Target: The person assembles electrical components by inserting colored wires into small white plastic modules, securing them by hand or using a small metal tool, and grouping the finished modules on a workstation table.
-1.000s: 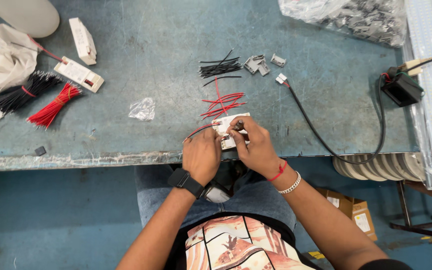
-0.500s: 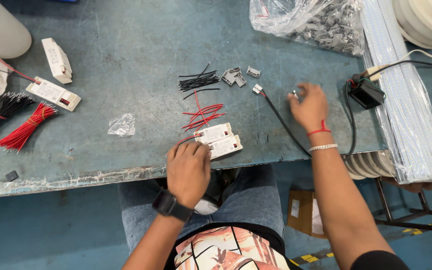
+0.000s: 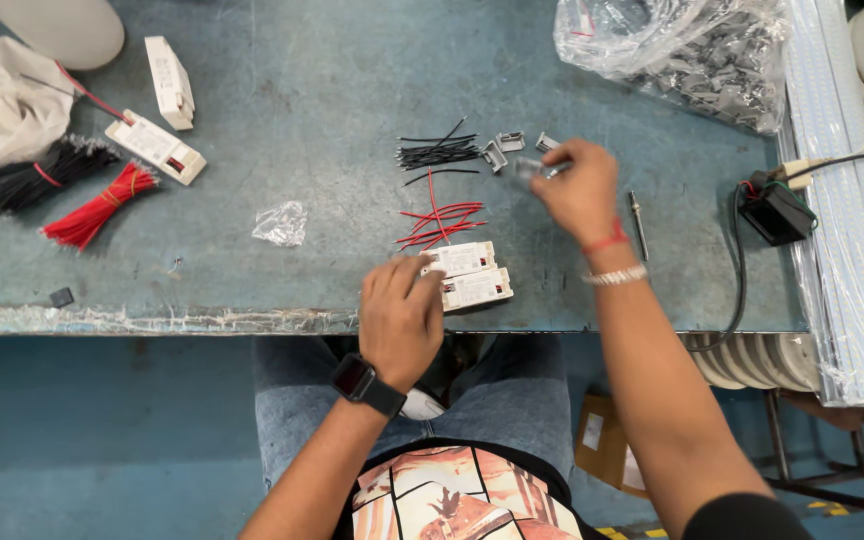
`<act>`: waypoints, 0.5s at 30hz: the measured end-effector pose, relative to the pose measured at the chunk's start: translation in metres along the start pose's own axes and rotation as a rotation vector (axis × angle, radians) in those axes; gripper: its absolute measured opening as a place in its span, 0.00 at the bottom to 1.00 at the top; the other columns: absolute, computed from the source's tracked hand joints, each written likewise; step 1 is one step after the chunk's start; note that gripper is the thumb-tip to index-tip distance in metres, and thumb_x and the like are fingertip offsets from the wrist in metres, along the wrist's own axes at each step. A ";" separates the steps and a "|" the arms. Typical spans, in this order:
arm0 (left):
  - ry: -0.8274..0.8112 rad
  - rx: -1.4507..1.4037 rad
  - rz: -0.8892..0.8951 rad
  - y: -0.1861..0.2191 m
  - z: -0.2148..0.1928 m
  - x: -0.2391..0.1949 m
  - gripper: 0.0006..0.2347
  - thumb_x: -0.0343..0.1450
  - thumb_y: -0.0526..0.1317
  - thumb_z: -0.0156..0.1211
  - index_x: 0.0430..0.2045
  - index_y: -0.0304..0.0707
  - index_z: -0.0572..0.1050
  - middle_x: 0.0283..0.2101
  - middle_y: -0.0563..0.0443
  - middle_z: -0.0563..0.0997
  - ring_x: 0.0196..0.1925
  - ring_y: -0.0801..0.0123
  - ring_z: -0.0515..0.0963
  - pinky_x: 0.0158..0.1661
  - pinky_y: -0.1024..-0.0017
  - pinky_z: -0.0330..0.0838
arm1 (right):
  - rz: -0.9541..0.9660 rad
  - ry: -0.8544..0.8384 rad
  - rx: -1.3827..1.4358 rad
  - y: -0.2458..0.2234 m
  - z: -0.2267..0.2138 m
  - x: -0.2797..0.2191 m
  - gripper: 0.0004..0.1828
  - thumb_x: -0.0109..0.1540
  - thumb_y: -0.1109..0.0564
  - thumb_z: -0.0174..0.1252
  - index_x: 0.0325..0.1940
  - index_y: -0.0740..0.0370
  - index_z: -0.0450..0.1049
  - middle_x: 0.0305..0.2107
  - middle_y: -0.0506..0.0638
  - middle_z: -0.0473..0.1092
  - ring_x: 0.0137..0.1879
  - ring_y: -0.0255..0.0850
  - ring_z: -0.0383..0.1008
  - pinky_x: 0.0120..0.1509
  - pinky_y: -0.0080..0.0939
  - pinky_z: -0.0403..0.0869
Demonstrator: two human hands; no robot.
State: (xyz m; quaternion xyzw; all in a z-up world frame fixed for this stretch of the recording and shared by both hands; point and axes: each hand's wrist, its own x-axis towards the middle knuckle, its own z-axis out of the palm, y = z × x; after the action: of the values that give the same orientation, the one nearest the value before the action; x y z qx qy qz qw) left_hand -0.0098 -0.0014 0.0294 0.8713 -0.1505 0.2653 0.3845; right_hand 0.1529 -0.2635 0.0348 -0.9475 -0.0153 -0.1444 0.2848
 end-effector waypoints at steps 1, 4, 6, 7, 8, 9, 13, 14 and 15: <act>0.004 0.016 -0.015 -0.002 0.001 0.004 0.06 0.67 0.32 0.61 0.36 0.33 0.79 0.47 0.42 0.82 0.53 0.49 0.78 0.55 0.55 0.66 | -0.015 0.015 0.101 0.003 -0.004 -0.012 0.10 0.52 0.60 0.69 0.35 0.65 0.80 0.28 0.53 0.78 0.32 0.39 0.79 0.39 0.39 0.77; -0.042 0.059 -0.104 -0.016 0.009 0.017 0.06 0.68 0.34 0.61 0.35 0.34 0.80 0.44 0.44 0.82 0.51 0.52 0.78 0.55 0.54 0.64 | -0.059 -0.007 0.190 0.000 -0.009 -0.054 0.08 0.52 0.64 0.69 0.33 0.65 0.77 0.26 0.51 0.77 0.31 0.33 0.76 0.37 0.33 0.75; -0.162 0.082 -0.229 -0.023 0.014 0.023 0.04 0.69 0.36 0.62 0.31 0.38 0.81 0.39 0.46 0.84 0.45 0.54 0.79 0.50 0.54 0.63 | -0.006 -0.019 0.185 -0.006 -0.008 -0.075 0.07 0.54 0.65 0.67 0.37 0.65 0.78 0.25 0.50 0.76 0.30 0.34 0.76 0.36 0.34 0.74; -0.188 0.062 -0.285 -0.026 0.015 0.023 0.03 0.69 0.36 0.61 0.30 0.38 0.81 0.37 0.47 0.84 0.43 0.55 0.80 0.49 0.54 0.64 | 0.023 -0.022 0.184 -0.010 -0.008 -0.084 0.08 0.55 0.65 0.66 0.38 0.65 0.79 0.25 0.50 0.76 0.29 0.35 0.76 0.35 0.34 0.73; -0.214 0.043 -0.342 -0.028 0.015 0.024 0.03 0.68 0.37 0.61 0.30 0.39 0.81 0.36 0.47 0.84 0.40 0.55 0.81 0.48 0.55 0.64 | -0.036 -0.004 0.162 -0.012 -0.008 -0.090 0.08 0.55 0.66 0.65 0.39 0.65 0.79 0.27 0.51 0.75 0.30 0.36 0.76 0.36 0.35 0.74; -0.237 0.026 -0.396 -0.030 0.015 0.025 0.03 0.68 0.37 0.61 0.29 0.40 0.81 0.34 0.48 0.84 0.38 0.55 0.81 0.46 0.55 0.64 | -0.098 0.015 0.142 -0.014 -0.007 -0.094 0.09 0.56 0.68 0.63 0.40 0.64 0.80 0.30 0.53 0.74 0.31 0.37 0.76 0.37 0.36 0.74; -0.290 -0.052 -0.508 -0.036 0.014 0.027 0.03 0.64 0.37 0.61 0.25 0.41 0.80 0.26 0.48 0.84 0.31 0.53 0.83 0.41 0.55 0.69 | -0.230 0.073 0.177 -0.022 0.001 -0.111 0.13 0.58 0.70 0.61 0.45 0.63 0.80 0.38 0.54 0.73 0.36 0.41 0.76 0.40 0.38 0.75; -0.307 -0.075 -0.539 -0.039 0.014 0.028 0.03 0.64 0.37 0.61 0.25 0.41 0.80 0.25 0.48 0.84 0.30 0.54 0.83 0.39 0.56 0.71 | -0.241 0.065 0.159 -0.024 0.002 -0.116 0.13 0.58 0.70 0.61 0.45 0.63 0.80 0.39 0.54 0.73 0.37 0.41 0.76 0.41 0.38 0.75; -0.324 -0.101 -0.567 -0.042 0.015 0.030 0.03 0.63 0.37 0.61 0.25 0.41 0.80 0.25 0.48 0.83 0.30 0.54 0.84 0.37 0.58 0.73 | -0.252 0.059 0.138 -0.026 0.002 -0.120 0.14 0.57 0.69 0.62 0.46 0.62 0.81 0.39 0.55 0.73 0.38 0.42 0.76 0.41 0.39 0.75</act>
State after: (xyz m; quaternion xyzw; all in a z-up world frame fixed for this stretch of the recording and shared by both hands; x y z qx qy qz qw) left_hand 0.0387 0.0133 0.0138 0.8892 0.0261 -0.0023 0.4567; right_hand 0.0351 -0.2341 0.0136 -0.9115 -0.1359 -0.2055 0.3294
